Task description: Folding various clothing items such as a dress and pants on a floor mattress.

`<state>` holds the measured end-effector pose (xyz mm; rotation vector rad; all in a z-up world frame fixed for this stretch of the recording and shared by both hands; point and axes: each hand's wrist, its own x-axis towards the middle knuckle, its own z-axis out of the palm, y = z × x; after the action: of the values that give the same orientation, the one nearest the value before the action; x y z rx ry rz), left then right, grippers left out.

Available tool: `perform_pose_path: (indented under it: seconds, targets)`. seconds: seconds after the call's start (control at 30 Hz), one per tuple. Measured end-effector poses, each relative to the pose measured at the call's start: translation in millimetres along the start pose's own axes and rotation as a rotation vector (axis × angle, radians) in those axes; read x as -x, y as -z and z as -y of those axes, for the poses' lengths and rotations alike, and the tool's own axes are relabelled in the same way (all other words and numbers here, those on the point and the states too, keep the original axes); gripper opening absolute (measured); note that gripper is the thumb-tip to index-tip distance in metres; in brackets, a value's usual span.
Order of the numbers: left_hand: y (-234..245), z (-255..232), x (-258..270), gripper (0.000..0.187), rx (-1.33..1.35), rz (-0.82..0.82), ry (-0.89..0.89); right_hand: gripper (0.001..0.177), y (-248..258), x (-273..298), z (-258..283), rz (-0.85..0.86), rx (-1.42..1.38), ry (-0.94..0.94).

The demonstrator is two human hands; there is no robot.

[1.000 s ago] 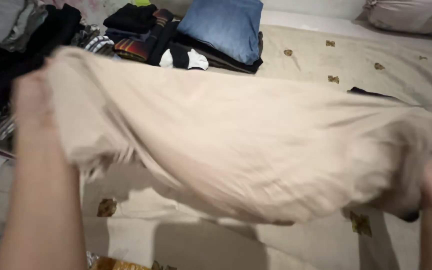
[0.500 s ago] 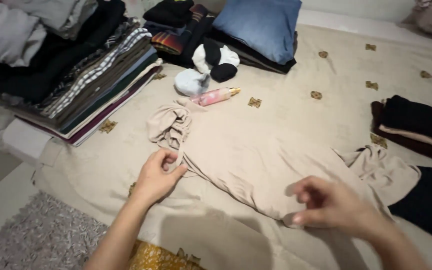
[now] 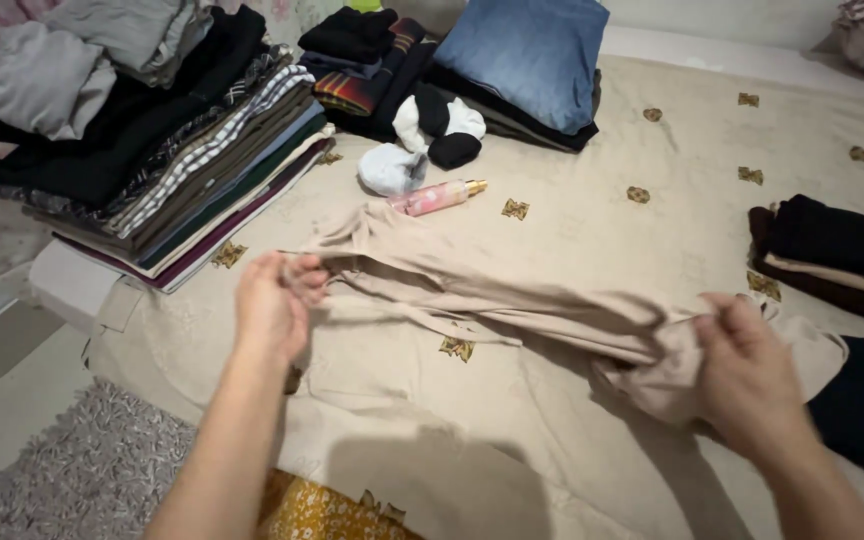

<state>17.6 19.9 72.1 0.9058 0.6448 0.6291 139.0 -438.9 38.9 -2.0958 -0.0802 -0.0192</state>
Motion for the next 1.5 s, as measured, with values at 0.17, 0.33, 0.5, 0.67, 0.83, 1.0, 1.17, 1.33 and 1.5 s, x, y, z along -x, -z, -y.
perform_pose_path:
  seconds: [0.17,0.33,0.5,0.67,0.83,1.0,1.17,1.33,1.5]
  targets:
    - [47.3,-18.3,-56.0,0.015,-0.081,0.053,-0.274,0.031,25.4,4.3,19.5,-0.165,-0.019,0.016]
    - [36.8,-12.2,-49.4,0.019,-0.649,-0.168,-0.427,0.031,25.3,11.1,43.3,-0.210,0.303,-0.071]
    - [-27.2,37.7,38.5,0.020,-1.291,0.405,-0.189,0.030,20.4,8.6,23.7,-0.219,0.695,0.159]
    - [-77.3,91.3,38.5,0.028,-1.510,0.538,-0.234,0.042,2.4,23.6,59.8,0.010,0.650,-0.069]
    - [-107.6,98.2,41.5,0.035,-1.616,0.494,-0.117,0.060,-8.6,34.2,66.9,0.224,0.902,-0.087]
    - [-93.4,125.4,31.4,0.020,-0.975,0.485,0.019,0.042,0.7,31.9,60.7,0.270,1.058,-0.100]
    - [-91.8,91.2,48.1,0.045,-0.441,0.733,0.139,0.047,12.2,32.7,65.9,0.271,0.998,-0.139]
    - [-98.2,50.1,86.0,0.069,-0.229,0.819,0.144,0.054,27.3,21.4,52.1,0.246,0.916,-0.171]
    - [-98.4,56.5,86.4,0.093,-0.350,0.832,0.176,0.038,46.9,6.7,25.0,-0.055,0.760,-0.111]
